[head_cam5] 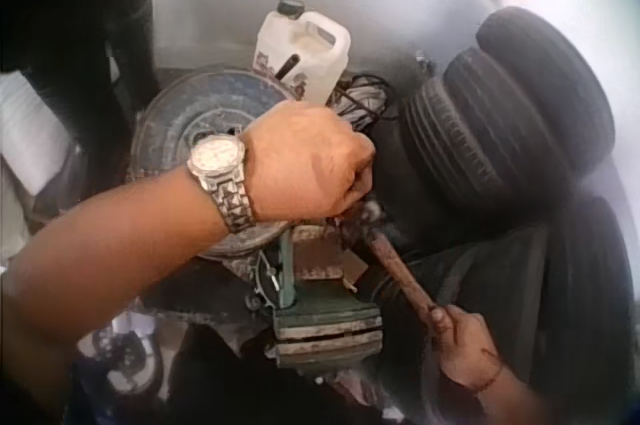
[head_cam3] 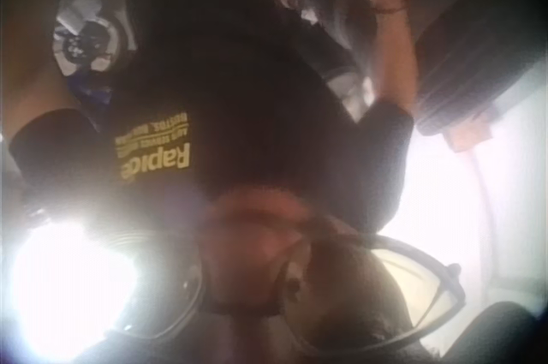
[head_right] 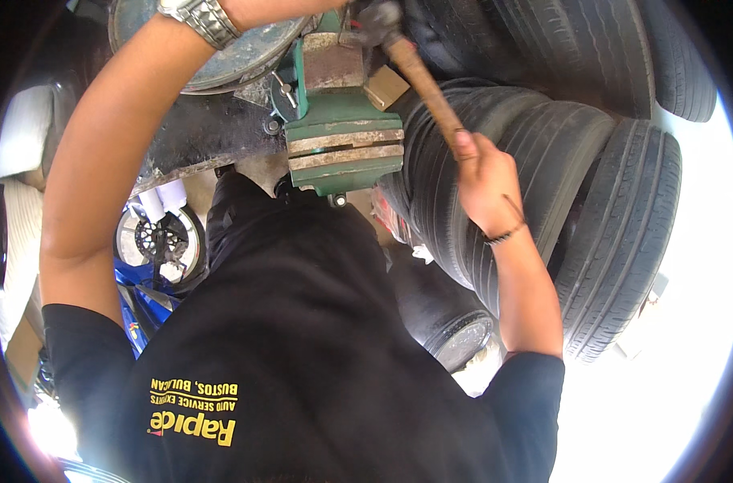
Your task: The person uses a hammer and a metal rod to repeatedly strike a green mechanical component clamped in a vise. After several strikes, the person moves to a sink, rinses the component under running water, and inspects the interior by hand.
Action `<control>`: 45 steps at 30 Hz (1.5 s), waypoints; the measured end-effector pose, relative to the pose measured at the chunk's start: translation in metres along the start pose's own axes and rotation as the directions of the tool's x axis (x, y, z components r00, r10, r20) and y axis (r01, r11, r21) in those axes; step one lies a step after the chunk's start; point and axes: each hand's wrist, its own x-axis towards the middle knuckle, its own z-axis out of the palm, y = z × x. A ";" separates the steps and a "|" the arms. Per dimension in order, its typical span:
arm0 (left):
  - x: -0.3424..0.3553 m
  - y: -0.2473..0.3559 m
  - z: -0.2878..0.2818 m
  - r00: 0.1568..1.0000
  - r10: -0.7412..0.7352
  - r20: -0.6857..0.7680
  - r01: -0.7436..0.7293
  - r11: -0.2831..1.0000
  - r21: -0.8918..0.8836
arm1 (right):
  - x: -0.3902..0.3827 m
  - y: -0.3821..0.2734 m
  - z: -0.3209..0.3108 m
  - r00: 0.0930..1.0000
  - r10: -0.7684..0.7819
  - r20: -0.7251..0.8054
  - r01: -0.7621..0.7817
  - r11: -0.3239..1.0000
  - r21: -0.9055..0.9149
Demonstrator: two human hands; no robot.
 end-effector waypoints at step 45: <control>-0.015 0.006 -0.010 0.998 0.046 0.046 -0.046 0.999 -0.002 | -0.012 0.018 0.001 0.997 0.040 -0.072 -0.026 0.981 0.192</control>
